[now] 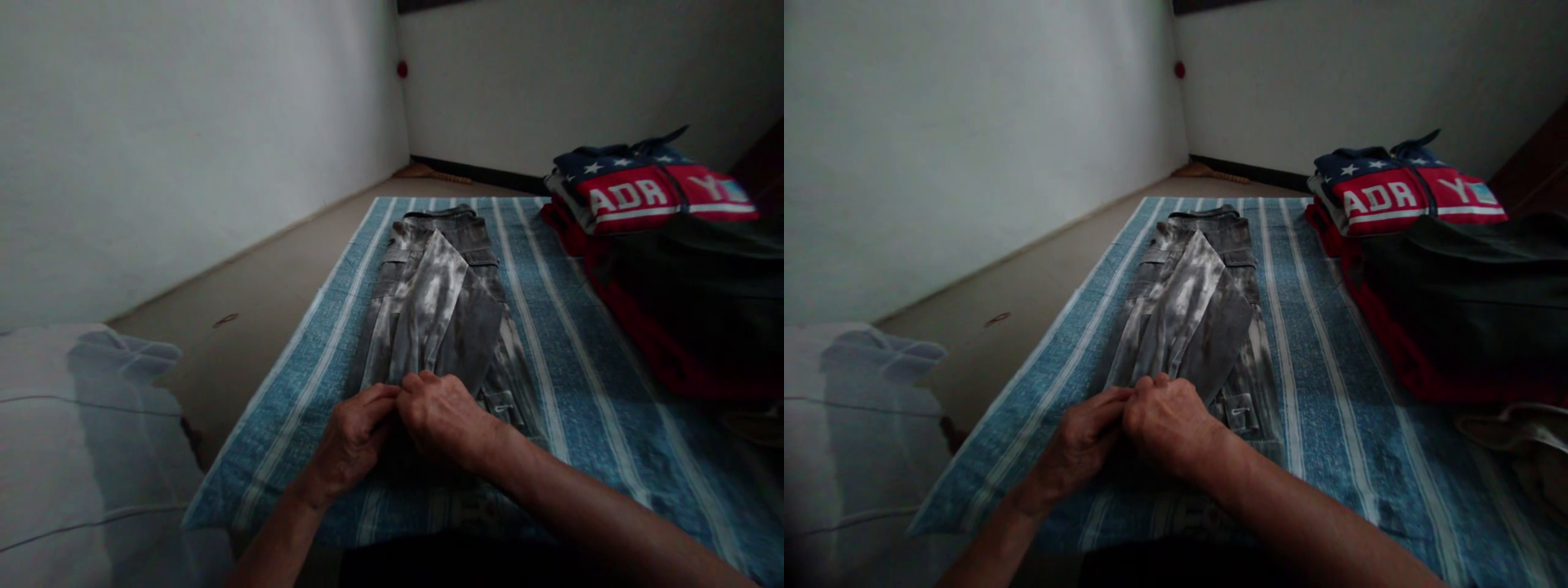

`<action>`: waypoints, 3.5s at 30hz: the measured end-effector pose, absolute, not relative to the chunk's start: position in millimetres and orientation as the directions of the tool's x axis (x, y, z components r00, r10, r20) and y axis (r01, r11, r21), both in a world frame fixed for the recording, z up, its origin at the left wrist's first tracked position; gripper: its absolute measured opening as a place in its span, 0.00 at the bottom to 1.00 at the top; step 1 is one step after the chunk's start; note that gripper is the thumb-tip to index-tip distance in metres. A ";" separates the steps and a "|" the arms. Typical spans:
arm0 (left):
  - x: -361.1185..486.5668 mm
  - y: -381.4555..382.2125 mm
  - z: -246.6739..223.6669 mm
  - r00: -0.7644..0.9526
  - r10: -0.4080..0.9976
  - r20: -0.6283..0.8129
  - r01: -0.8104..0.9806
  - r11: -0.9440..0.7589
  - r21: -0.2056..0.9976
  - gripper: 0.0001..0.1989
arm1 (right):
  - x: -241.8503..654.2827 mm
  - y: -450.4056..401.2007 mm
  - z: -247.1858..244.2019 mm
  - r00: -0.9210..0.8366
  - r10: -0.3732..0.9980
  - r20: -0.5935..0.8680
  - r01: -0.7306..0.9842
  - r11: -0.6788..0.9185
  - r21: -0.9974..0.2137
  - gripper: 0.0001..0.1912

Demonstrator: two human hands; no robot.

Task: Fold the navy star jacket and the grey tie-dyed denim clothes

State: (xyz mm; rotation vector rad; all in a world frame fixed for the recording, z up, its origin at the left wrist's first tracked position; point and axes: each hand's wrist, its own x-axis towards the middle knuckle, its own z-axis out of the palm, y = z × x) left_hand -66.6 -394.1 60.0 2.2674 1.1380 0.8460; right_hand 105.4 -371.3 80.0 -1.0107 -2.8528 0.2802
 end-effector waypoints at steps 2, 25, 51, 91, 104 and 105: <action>-67.1 -392.9 61.6 0.477 0.826 0.299 0.527 -0.542 0.655 0.11 | 104.4 -371.8 78.5 -0.772 0.633 0.056 0.612 0.764 -0.204 0.07; -67.5 -389.1 59.7 0.472 0.830 0.298 0.526 -0.536 0.660 0.10 | 102.0 -375.6 76.4 -0.704 0.706 0.075 0.667 0.694 -0.271 0.07; -60.2 -393.0 49.6 0.407 0.798 0.445 0.640 -0.596 0.485 0.09 | 96.4 -395.3 46.0 -0.594 0.738 0.320 0.698 0.671 -0.252 0.06; -79.4 -414.1 62.1 0.414 0.813 0.409 0.669 -0.576 0.470 0.06 | 127.2 -379.2 44.7 -0.674 0.702 0.230 0.490 0.658 -0.572 0.09; -68.7 -390.8 65.6 0.370 0.897 0.242 0.829 -0.436 0.349 0.13 | 125.2 -401.7 32.8 -0.665 0.667 0.336 0.516 0.735 -0.440 0.22; -67.2 -387.8 66.5 0.324 0.919 0.223 0.846 -0.387 0.366 0.12 | 126.5 -403.0 30.3 -0.666 0.663 0.342 0.516 0.740 -0.431 0.24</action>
